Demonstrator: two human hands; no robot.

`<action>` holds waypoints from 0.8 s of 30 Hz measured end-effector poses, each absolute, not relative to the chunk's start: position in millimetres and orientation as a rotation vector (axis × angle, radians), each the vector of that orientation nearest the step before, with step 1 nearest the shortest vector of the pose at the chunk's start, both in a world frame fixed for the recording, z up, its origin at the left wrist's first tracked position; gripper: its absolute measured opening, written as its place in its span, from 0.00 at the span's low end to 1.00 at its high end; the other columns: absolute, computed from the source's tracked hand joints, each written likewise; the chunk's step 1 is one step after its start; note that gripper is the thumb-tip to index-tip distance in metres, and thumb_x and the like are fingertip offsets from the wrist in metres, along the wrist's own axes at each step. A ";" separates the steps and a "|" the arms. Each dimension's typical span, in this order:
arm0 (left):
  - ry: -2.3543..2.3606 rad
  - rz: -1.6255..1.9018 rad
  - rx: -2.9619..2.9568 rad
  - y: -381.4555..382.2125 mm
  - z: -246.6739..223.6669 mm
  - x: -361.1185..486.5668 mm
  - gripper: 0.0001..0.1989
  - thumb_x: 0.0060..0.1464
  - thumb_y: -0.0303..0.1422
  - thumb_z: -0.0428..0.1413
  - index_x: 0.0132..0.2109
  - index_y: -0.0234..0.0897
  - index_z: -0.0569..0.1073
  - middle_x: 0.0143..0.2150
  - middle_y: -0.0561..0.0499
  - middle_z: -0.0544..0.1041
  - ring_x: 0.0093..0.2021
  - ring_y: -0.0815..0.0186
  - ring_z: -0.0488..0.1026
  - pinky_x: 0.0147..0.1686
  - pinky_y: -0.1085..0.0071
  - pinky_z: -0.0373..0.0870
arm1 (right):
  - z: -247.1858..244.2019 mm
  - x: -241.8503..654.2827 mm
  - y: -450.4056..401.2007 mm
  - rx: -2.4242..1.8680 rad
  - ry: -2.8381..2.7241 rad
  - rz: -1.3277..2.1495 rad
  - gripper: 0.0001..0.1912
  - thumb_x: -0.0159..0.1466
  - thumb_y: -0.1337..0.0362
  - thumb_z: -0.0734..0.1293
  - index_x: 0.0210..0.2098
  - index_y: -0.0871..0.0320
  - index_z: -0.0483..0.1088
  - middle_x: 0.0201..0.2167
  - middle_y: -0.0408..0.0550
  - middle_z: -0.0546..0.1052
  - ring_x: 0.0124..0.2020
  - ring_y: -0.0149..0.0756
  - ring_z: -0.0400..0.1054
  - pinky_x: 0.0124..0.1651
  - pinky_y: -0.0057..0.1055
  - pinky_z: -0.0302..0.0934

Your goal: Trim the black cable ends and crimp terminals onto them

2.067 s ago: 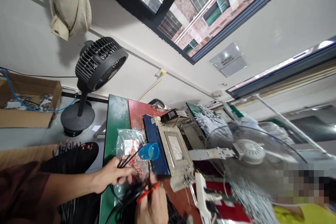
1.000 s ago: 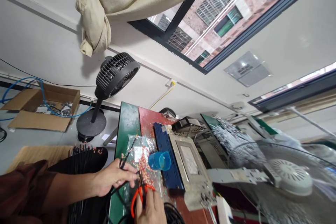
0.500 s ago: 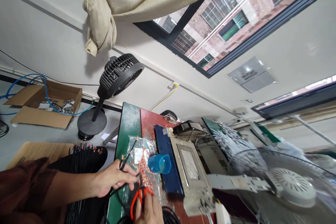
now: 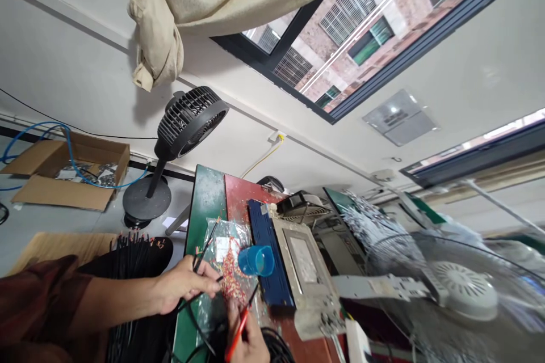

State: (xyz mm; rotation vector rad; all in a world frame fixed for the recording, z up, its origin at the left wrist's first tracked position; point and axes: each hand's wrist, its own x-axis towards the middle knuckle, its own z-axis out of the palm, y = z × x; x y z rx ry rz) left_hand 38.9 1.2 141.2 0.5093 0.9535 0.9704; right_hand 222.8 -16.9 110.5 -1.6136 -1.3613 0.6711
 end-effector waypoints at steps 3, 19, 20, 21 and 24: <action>0.972 0.961 0.535 0.8 142.5 40.2 0.13 0.31 0.33 0.63 0.28 0.32 0.72 0.17 0.55 0.70 0.16 0.77 0.51 0.20 0.73 0.38 | 117.2 210.9 -17.3 -1.630 -1.207 0.820 0.27 0.43 0.42 0.70 0.28 0.61 0.76 0.23 0.46 0.76 0.29 0.40 0.68 0.33 0.30 0.61; 0.942 0.859 0.662 -7.1 139.0 48.3 0.10 0.30 0.31 0.62 0.25 0.31 0.74 0.16 0.58 0.68 0.17 0.76 0.56 0.21 0.75 0.47 | 124.3 203.0 -15.8 -1.404 -1.037 1.329 0.21 0.50 0.47 0.70 0.18 0.58 0.63 0.13 0.37 0.63 0.17 0.26 0.54 0.22 0.25 0.47; 0.939 0.854 0.665 -7.3 139.3 48.3 0.09 0.30 0.31 0.62 0.24 0.31 0.73 0.16 0.58 0.67 0.17 0.76 0.56 0.21 0.75 0.47 | 125.0 202.6 -15.5 -1.402 -1.047 1.335 0.22 0.50 0.48 0.70 0.18 0.58 0.62 0.13 0.37 0.63 0.17 0.26 0.54 0.22 0.26 0.48; 0.940 0.851 0.668 -7.4 139.6 48.2 0.09 0.30 0.31 0.62 0.24 0.31 0.73 0.16 0.58 0.67 0.17 0.76 0.56 0.21 0.75 0.47 | 125.6 202.3 -15.2 -1.398 -1.055 1.343 0.21 0.50 0.48 0.70 0.18 0.58 0.62 0.13 0.38 0.63 0.17 0.26 0.54 0.22 0.26 0.48; 0.938 0.826 0.675 -7.2 139.0 47.6 0.11 0.30 0.32 0.62 0.26 0.31 0.74 0.17 0.58 0.68 0.16 0.77 0.54 0.19 0.75 0.43 | 126.4 202.0 -13.7 -1.391 -1.048 1.375 0.21 0.50 0.48 0.70 0.18 0.58 0.63 0.13 0.38 0.63 0.17 0.26 0.55 0.22 0.26 0.48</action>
